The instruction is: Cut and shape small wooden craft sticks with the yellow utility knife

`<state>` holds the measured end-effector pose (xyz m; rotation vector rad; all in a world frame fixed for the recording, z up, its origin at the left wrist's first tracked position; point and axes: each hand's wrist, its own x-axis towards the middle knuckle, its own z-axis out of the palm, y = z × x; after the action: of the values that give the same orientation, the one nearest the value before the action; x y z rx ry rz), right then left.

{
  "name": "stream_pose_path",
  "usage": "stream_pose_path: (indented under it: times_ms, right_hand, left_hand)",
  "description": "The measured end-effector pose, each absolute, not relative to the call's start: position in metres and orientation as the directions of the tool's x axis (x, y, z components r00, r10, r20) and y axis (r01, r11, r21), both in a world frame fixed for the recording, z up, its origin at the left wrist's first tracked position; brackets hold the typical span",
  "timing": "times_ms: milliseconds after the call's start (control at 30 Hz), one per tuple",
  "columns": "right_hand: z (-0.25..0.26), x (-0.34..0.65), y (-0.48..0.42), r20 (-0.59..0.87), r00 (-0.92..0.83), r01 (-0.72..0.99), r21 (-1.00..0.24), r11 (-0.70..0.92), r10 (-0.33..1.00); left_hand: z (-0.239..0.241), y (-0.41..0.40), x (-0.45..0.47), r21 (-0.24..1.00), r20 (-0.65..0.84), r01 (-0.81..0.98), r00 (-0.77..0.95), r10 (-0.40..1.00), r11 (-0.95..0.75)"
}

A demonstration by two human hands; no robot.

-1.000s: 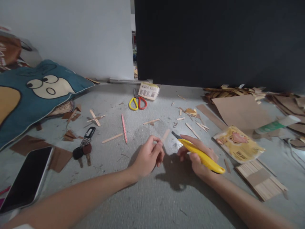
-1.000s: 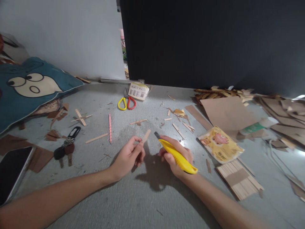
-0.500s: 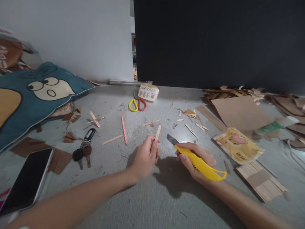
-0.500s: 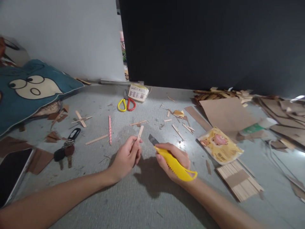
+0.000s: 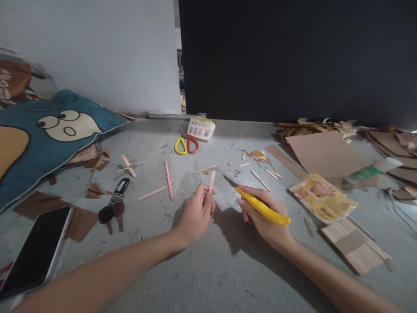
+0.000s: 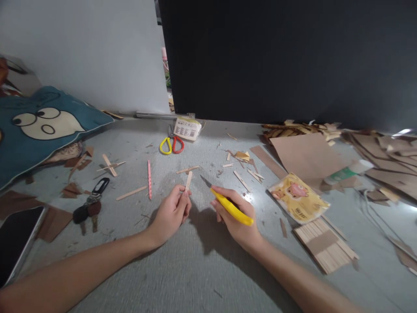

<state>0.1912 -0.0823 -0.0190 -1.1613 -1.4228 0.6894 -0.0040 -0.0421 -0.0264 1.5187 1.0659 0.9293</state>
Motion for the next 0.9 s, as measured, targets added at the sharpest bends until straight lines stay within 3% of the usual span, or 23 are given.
stream_pose_path:
  times_ms: [167, 367, 667, 900]
  right_hand:
    - [-0.013, 0.196, -0.082, 0.556, 0.026, 0.409, -0.764, 0.499, 0.831]
    - [-0.015, 0.189, -0.099, 0.489, 0.018, 0.402, -0.802, 0.441, 0.872]
    - [-0.021, 0.181, -0.113, 0.601, -0.066, 0.569, -0.633, 0.525, 0.797]
    - [-0.021, 0.176, -0.111, 0.624, -0.061, 0.583, -0.611, 0.535, 0.779]
  left_hand:
    - [-0.025, -0.042, -0.004, 0.969, 0.032, 0.219, 0.338, 0.941, -0.111]
    - [-0.028, -0.045, -0.005, 0.932, 0.044, 0.319, 0.376, 0.926, -0.174]
    - [-0.028, -0.049, -0.008, 0.897, 0.046, 0.381, 0.420, 0.906, -0.222]
    - [-0.026, -0.052, -0.008, 0.904, 0.033, 0.367, 0.450, 0.893, -0.218]
